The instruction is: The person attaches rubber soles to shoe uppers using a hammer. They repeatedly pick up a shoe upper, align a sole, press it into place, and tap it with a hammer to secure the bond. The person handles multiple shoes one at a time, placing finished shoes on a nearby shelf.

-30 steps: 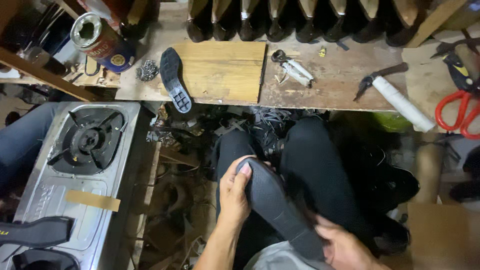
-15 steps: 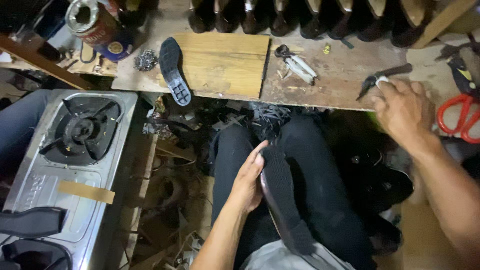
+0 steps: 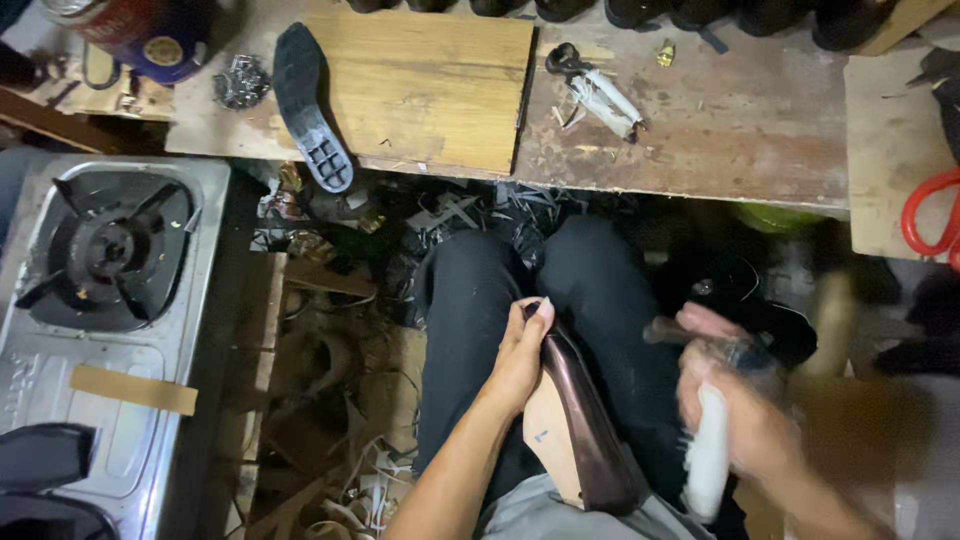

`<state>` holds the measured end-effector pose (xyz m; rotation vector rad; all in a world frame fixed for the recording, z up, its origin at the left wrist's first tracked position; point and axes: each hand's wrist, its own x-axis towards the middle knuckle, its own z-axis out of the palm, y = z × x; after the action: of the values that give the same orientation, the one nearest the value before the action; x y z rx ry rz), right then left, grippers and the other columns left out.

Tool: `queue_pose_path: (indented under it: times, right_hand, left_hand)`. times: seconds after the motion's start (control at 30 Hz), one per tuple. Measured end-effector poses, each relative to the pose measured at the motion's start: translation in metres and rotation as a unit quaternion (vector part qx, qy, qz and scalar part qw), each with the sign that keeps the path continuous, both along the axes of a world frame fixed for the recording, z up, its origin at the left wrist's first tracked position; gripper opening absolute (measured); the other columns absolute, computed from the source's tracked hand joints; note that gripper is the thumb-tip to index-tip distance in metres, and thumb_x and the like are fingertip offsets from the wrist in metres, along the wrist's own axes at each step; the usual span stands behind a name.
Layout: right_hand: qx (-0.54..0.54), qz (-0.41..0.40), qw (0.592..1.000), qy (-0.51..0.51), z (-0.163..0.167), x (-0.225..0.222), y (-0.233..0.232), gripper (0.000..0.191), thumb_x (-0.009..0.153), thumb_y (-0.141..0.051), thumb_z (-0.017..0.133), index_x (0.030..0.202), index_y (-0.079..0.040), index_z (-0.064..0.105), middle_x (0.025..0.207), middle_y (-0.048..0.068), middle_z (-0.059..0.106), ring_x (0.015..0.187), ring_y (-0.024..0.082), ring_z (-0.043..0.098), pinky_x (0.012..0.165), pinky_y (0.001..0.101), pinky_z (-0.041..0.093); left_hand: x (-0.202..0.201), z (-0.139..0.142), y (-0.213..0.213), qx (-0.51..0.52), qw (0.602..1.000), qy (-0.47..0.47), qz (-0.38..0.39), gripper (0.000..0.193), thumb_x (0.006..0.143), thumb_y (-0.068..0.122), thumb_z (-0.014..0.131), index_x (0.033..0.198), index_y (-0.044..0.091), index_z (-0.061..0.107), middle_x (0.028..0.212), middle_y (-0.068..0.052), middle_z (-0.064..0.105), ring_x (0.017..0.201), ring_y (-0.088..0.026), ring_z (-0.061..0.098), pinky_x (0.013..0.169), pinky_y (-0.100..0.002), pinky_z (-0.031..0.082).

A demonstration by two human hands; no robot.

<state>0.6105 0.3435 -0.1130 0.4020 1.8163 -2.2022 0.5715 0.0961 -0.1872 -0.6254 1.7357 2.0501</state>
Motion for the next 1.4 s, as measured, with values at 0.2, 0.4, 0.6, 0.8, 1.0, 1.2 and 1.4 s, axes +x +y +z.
queue_pose_path:
  times: [0.2,0.4,0.6,0.8,1.0,1.2,1.4]
  right_hand:
    - [0.054,0.041,0.997,-0.021,-0.032,0.033,-0.021,0.044,0.096,-0.01,0.053,0.137,0.004,0.057,0.054,0.008,0.054,0.045,0.015,0.052,0.043,0.03,0.044]
    - [0.147,0.06,0.985,-0.069,-0.05,-0.008,-0.033,0.04,0.094,-0.012,0.058,0.13,0.004,0.062,0.049,0.008,0.051,0.04,0.016,0.047,0.04,0.0309,0.038]
    - [0.014,0.066,0.989,-0.129,-0.056,-0.037,-0.027,0.042,0.091,-0.009,0.058,0.131,0.006,0.062,0.05,0.005,0.05,0.039,0.016,0.05,0.039,0.0328,0.042]
    - [0.218,0.126,0.96,-0.124,-0.062,-0.028,-0.032,0.034,0.09,-0.011,0.068,0.121,0.002,0.069,0.046,0.007,0.055,0.037,0.016,0.047,0.038,0.0331,0.04]
    - [0.054,0.09,0.975,-0.198,-0.059,-0.041,-0.025,0.038,0.093,-0.014,0.059,0.126,0.001,0.068,0.046,0.005,0.052,0.037,0.014,0.049,0.036,0.0314,0.042]
    - [0.107,0.212,0.955,-0.178,-0.06,-0.049,-0.02,0.037,0.093,-0.015,0.062,0.126,0.0,0.07,0.048,0.004,0.05,0.039,0.013,0.045,0.036,0.0316,0.038]
    - [0.093,0.19,0.953,-0.217,-0.081,-0.044,-0.004,0.032,0.103,-0.017,0.061,0.1,0.015,0.065,0.054,0.006,0.054,0.043,0.015,0.051,0.04,0.0324,0.043]
  left_hand:
    - [-0.018,0.004,0.002,-0.055,0.996,0.02,-0.063,0.048,0.097,0.048,0.05,0.127,0.01,0.054,0.106,-0.013,0.067,0.102,-0.023,0.064,0.093,-0.035,0.048]
    - [-0.038,0.01,-0.002,-0.079,0.987,0.04,-0.133,0.049,0.099,0.044,0.052,0.128,0.005,0.045,0.088,-0.014,0.065,0.086,-0.024,0.066,0.079,-0.037,0.051]
    - [-0.057,0.011,-0.021,-0.03,0.988,0.056,-0.143,0.047,0.1,0.04,0.056,0.124,0.001,0.046,0.088,-0.016,0.062,0.085,-0.026,0.064,0.078,-0.04,0.052]
    - [-0.063,0.01,-0.029,-0.065,0.984,0.072,-0.149,0.05,0.099,0.041,0.056,0.125,-0.001,0.045,0.09,-0.02,0.066,0.088,-0.03,0.068,0.08,-0.041,0.052]
    - [-0.059,0.011,-0.027,-0.054,0.978,0.081,-0.187,0.054,0.098,0.041,0.056,0.127,-0.003,0.043,0.09,-0.024,0.067,0.087,-0.034,0.07,0.08,-0.042,0.053]
    - [-0.056,0.018,-0.031,-0.069,0.969,0.077,-0.226,0.073,0.094,0.049,0.064,0.135,-0.005,0.037,0.102,-0.028,0.067,0.099,-0.034,0.07,0.087,-0.042,0.054]
    - [-0.054,0.021,-0.036,-0.076,0.961,0.086,-0.251,0.114,0.061,0.048,0.093,0.14,-0.008,0.032,0.11,-0.03,0.065,0.107,-0.035,0.068,0.093,-0.04,0.054]
